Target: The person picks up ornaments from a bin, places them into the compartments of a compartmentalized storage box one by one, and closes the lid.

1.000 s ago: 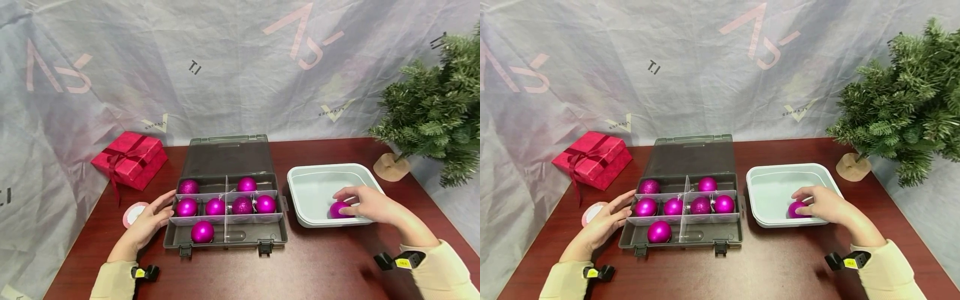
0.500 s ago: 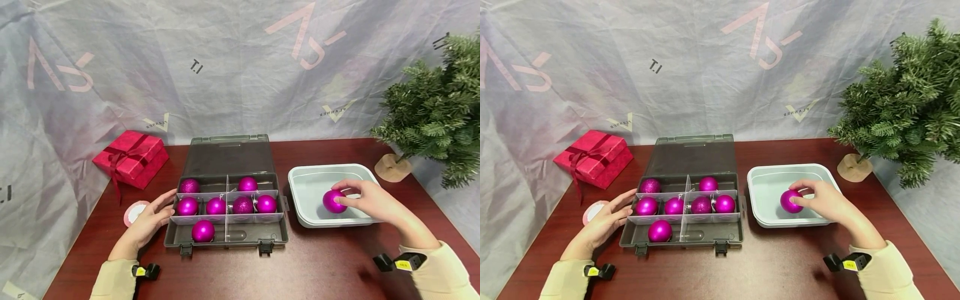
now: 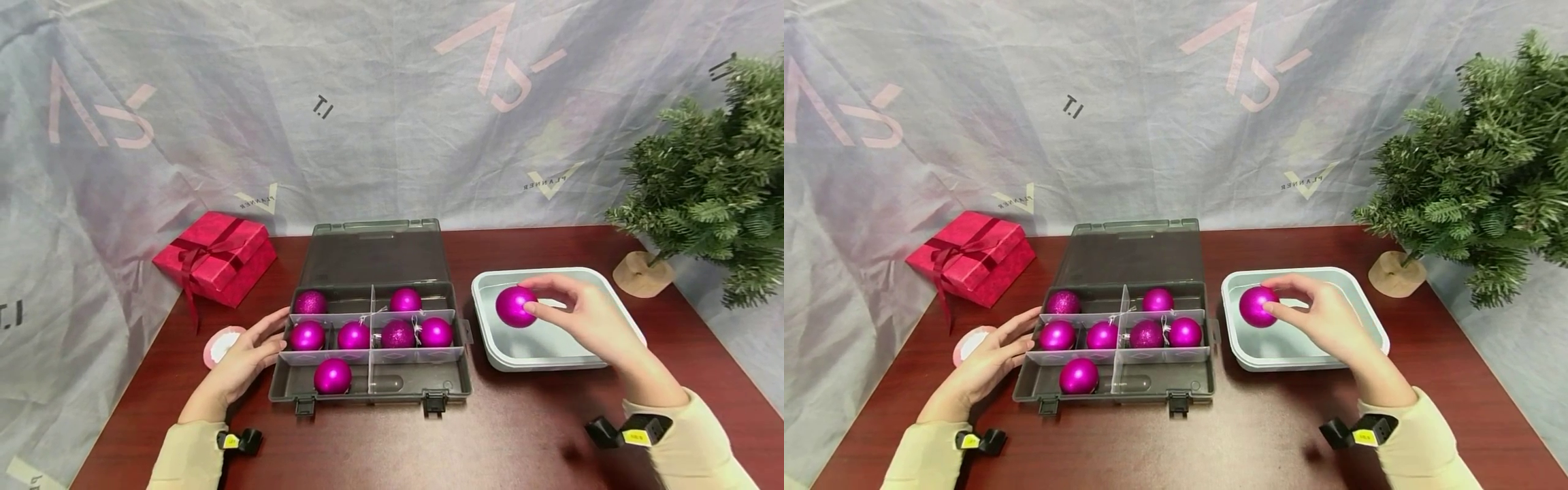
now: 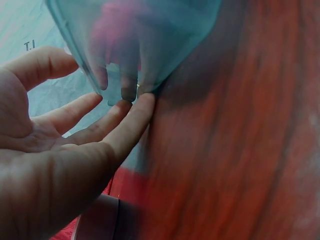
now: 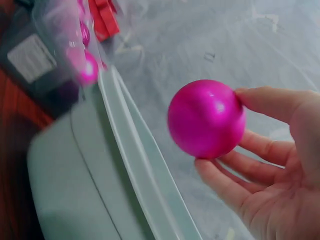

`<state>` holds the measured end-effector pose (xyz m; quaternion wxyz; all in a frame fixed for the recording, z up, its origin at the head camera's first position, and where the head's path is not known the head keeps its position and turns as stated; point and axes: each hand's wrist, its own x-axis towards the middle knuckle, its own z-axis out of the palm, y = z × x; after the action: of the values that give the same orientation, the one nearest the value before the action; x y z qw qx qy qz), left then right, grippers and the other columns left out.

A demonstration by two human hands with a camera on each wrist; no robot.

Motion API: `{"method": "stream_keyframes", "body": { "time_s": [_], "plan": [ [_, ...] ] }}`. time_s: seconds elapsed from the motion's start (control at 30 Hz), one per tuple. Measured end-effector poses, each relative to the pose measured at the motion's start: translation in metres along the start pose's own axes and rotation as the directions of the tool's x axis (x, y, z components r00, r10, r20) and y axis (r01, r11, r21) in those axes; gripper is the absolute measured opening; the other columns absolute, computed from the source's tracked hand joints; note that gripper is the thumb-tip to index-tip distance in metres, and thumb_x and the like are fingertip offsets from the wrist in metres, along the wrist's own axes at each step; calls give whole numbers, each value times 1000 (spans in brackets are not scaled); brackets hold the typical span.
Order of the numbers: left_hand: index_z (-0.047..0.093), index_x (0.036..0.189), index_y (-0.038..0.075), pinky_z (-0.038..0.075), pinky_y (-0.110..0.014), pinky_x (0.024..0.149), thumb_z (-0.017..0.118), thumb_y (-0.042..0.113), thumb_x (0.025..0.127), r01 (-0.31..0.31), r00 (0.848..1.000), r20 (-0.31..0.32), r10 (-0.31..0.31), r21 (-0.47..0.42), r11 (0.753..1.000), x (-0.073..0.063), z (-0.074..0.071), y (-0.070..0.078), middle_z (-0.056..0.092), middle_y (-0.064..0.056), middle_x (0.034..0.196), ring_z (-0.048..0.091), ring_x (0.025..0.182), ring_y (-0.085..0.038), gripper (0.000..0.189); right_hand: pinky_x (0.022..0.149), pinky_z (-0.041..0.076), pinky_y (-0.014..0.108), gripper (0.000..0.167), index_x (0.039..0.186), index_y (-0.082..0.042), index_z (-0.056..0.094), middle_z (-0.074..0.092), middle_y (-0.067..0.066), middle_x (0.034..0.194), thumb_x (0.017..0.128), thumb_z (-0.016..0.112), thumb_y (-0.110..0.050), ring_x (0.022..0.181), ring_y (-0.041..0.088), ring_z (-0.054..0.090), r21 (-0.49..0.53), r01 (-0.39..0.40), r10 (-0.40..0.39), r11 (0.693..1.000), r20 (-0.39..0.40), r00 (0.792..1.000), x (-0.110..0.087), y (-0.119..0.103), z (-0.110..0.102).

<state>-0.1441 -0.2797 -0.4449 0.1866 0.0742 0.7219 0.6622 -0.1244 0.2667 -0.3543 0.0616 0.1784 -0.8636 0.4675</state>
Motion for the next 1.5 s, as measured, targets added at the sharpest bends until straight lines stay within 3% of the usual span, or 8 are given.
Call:
{"method": "stream_keyframes", "body": {
  "time_s": [0.23, 0.37, 0.53, 0.7, 0.9, 1.1, 1.33, 1.5],
  "plan": [
    [23, 162, 9, 46, -23, 98, 55, 10, 103, -1, 1000, 3, 1, -5, 1000, 1, 0, 2, 22, -21, 162, 26, 144, -36, 67, 84, 55, 25, 35, 125, -2, 68, 69, 5, 121, 91, 74, 1, 111, 9, 66, 163, 52, -63, 985, 66, 996, 5, -14, 33],
    [23, 162, 9, 46, -24, 98, 54, 10, 103, -5, 1000, 2, 5, 3, 1000, 3, -1, 0, 22, -21, 162, 34, 139, -25, 67, 88, 55, 30, 35, 126, -4, 68, 67, 9, 123, 92, 73, 1, 114, 16, 65, 275, 69, -114, 959, 153, 982, 9, -22, 59],
    [24, 162, 10, 46, -24, 98, 55, 10, 103, -6, 1000, 0, 6, 8, 1000, 3, -2, -1, 22, -22, 162, 45, 130, -11, 67, 93, 54, 36, 34, 125, -9, 68, 68, 6, 122, 92, 75, -3, 114, 22, 66, 330, 90, -175, 940, 238, 955, 14, -26, 89],
    [23, 162, 9, 47, -24, 97, 55, 10, 103, -9, 1000, 2, 9, 2, 1000, 2, -1, 0, 22, -24, 162, 46, 128, -11, 67, 95, 53, 36, 35, 125, -12, 68, 67, 3, 126, 92, 77, -9, 116, 23, 65, 329, 148, -256, 932, 314, 914, 16, -25, 114],
    [23, 162, 9, 47, -24, 97, 54, 10, 103, -10, 1000, 4, 10, -7, 1000, 0, -1, 1, 21, -25, 162, 46, 128, -12, 67, 99, 50, 33, 36, 124, -15, 68, 67, -3, 126, 90, 79, -12, 118, 18, 62, 279, 196, -290, 940, 353, 889, 17, -23, 132],
    [23, 162, 10, 47, -24, 98, 55, 10, 103, -3, 1000, -1, 3, -2, 1000, 1, -2, 0, 22, -23, 162, 47, 128, -10, 67, 100, 49, 34, 38, 124, -15, 68, 68, -4, 125, 89, 80, -10, 119, 17, 62, 235, 225, -300, 945, 360, 884, 13, -20, 140],
    [23, 162, 10, 46, -24, 98, 55, 11, 103, -1, 1000, 2, 1, -1, 1000, 1, -1, 0, 22, -23, 162, 44, 130, -12, 67, 92, 53, 34, 40, 121, -15, 71, 70, -3, 123, 84, 85, -10, 112, 15, 65, 187, 283, -330, 941, 313, 890, 10, -16, 145],
    [23, 162, 8, 46, -24, 97, 54, 11, 103, -16, 1000, 5, 16, -2, 1000, -1, -1, 0, 22, -24, 162, 43, 131, -14, 66, 95, 51, 33, 43, 121, -18, 70, 69, -5, 127, 83, 85, -8, 118, 15, 63, 125, 320, -344, 939, 309, 887, 8, -12, 147]
  ]
}}
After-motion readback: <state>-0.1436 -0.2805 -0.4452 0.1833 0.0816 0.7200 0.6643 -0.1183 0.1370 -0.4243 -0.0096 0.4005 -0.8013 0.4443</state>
